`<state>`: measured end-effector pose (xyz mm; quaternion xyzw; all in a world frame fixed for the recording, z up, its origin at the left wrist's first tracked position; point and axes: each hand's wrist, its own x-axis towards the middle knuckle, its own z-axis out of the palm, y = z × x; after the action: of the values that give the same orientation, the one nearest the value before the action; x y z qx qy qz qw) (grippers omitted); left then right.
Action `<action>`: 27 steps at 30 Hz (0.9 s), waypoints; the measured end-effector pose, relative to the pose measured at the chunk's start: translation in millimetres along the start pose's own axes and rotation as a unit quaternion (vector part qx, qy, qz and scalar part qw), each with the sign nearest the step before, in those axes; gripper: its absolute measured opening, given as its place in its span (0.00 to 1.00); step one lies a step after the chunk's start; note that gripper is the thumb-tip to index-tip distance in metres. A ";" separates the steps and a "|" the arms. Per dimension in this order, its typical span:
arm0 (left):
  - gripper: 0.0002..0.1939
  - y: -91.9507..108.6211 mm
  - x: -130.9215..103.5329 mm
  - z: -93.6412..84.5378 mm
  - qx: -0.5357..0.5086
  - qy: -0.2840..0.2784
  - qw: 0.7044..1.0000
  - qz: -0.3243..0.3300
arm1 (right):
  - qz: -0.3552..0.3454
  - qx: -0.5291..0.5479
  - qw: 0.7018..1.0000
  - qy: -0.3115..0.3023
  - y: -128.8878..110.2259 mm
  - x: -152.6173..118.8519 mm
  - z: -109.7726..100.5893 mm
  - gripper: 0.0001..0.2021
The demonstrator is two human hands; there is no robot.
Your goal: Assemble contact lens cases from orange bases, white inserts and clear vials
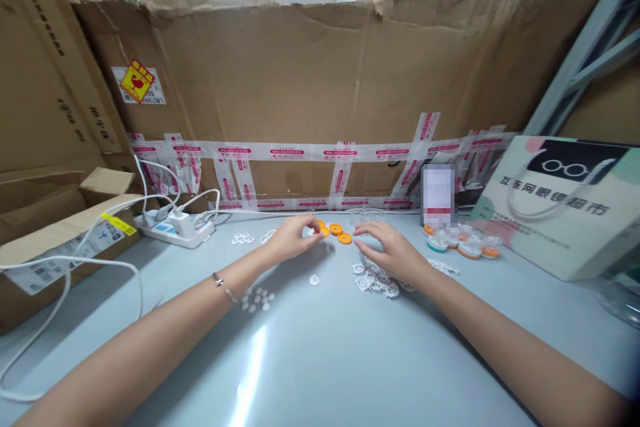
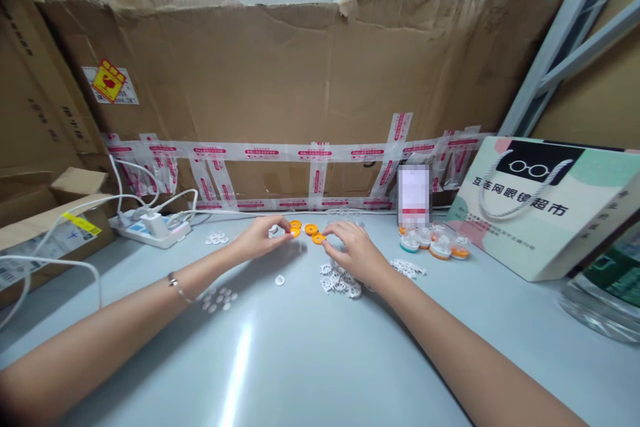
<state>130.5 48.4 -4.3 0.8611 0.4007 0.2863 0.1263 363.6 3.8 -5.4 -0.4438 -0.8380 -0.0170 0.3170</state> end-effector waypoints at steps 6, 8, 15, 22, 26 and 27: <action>0.13 19.3 -52.4 -22.1 -0.070 -0.059 0.995 0.044 | -0.015 0.001 1.000 0.001 0.0 -0.2 3.9 0.07; 0.15 19.3 -60.7 -19.8 -0.054 -0.075 0.995 0.045 | -0.017 0.002 1.000 -0.003 -1.5 -0.1 4.2 0.07; 0.19 12.5 -61.5 -6.8 -0.003 -0.111 0.993 0.028 | -0.015 0.011 1.000 -0.004 -7.0 0.1 2.7 0.07; 0.15 9.3 -61.5 -4.0 -0.016 -0.117 0.993 0.030 | -0.076 0.065 0.994 -0.045 -27.7 -4.3 16.6 0.06; 0.13 9.1 -63.7 0.7 -0.016 -0.108 0.994 0.029 | -0.105 0.074 0.987 -0.098 -39.6 -7.2 25.6 0.06; 0.13 8.9 -64.1 2.7 -0.013 -0.102 0.994 0.023 | -0.110 0.076 0.985 -0.110 -41.6 -7.6 27.3 0.07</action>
<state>104.6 -6.2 -27.6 0.8930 0.3624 0.2044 0.1713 321.3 -18.5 -20.9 -0.3227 -0.9103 0.0609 0.2519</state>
